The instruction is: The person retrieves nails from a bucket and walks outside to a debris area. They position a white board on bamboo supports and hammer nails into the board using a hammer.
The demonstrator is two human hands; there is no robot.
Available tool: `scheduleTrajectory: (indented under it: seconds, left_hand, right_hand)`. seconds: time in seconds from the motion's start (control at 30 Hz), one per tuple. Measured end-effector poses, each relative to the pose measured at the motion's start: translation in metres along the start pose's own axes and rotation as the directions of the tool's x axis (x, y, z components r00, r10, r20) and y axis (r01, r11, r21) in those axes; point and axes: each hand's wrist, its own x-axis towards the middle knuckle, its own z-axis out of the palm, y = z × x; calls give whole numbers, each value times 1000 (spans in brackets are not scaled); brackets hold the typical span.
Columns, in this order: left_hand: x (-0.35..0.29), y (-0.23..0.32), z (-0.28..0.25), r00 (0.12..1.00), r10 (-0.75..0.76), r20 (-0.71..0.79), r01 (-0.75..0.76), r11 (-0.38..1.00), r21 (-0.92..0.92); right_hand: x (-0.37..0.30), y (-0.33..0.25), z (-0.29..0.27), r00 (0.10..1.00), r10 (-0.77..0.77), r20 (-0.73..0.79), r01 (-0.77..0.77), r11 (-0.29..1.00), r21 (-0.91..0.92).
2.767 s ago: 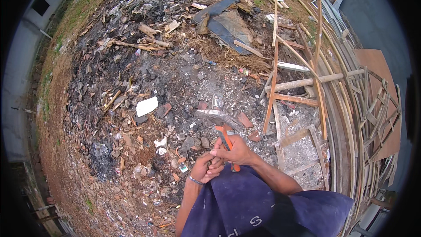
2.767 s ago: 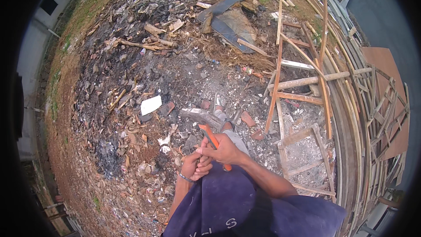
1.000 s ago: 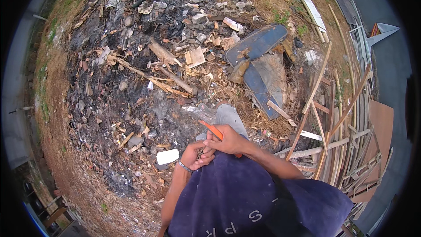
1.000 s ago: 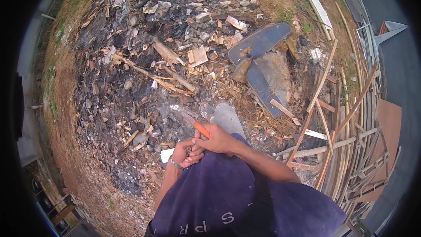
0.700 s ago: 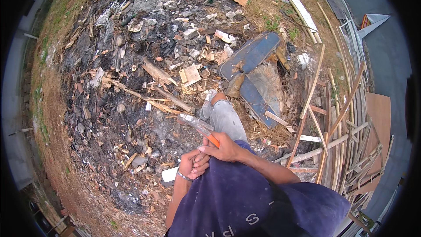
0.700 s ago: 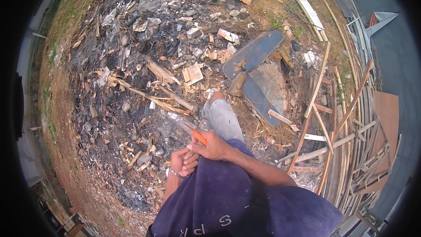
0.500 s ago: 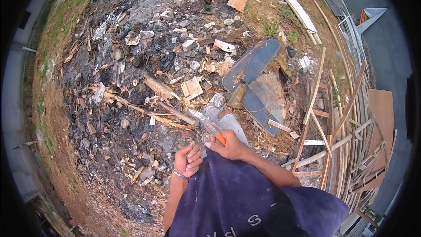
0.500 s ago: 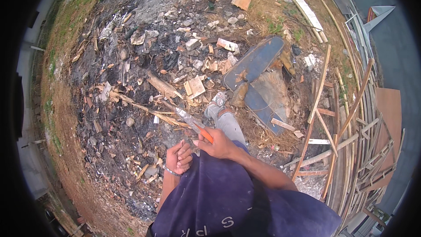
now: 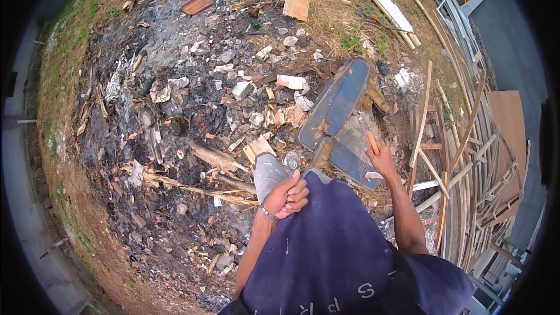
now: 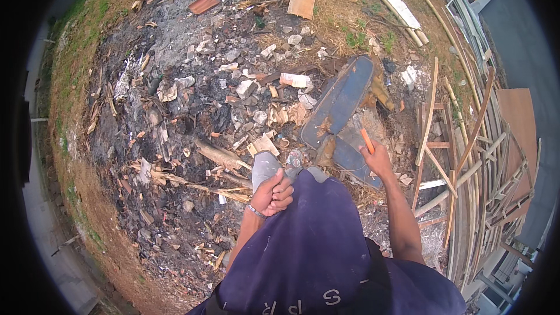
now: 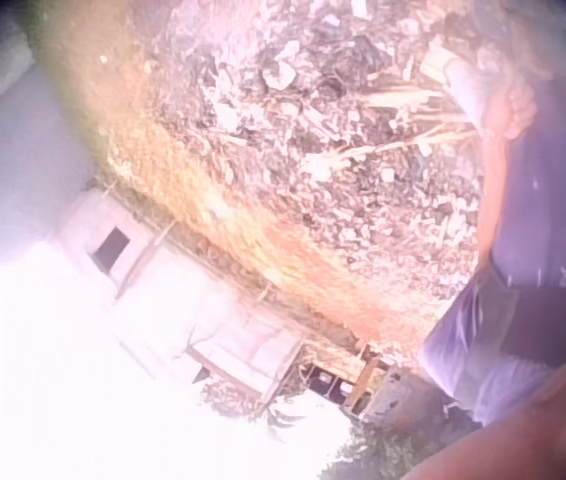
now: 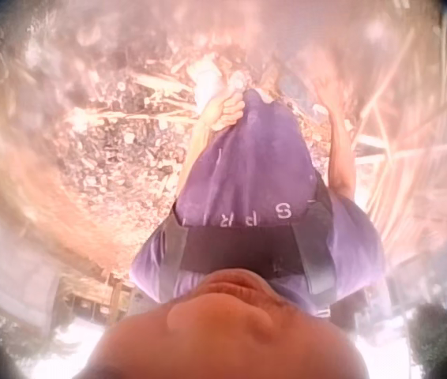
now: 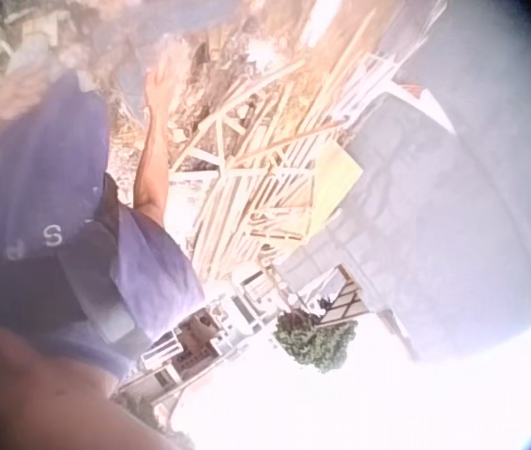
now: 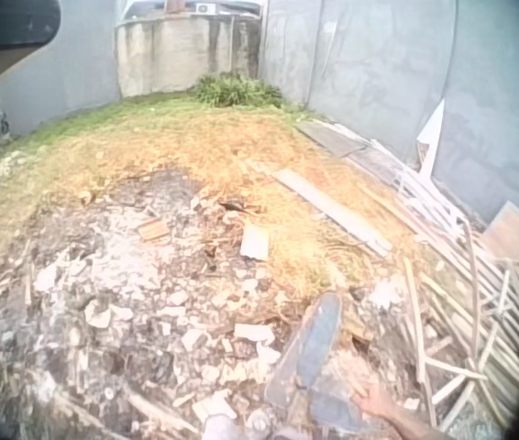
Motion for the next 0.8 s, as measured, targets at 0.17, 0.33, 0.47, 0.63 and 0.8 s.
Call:
scheduleTrajectory:
  seconds: [0.17,0.33,0.47,0.63,0.8]
  left_hand:
    - [-6,94,-9,996,-20,-81,14,997,-77]
    - [-15,210,-44,988,45,-145,-51,998,-35]
    - [21,333,-60,988,-3,-156,17,996,83]
    - [49,498,-45,989,101,-111,-87,989,121]
    - [68,607,-11,917,250,-310,-184,957,226]
  right_hand:
    - [73,46,47,954,295,-50,-285,946,154]
    - [129,32,110,774,616,145,-632,743,221]
    - [182,-13,160,768,607,206,-616,787,-24]
    - [296,-146,192,794,514,325,-497,856,-140]
    - [375,-336,167,937,244,251,-237,970,-60]
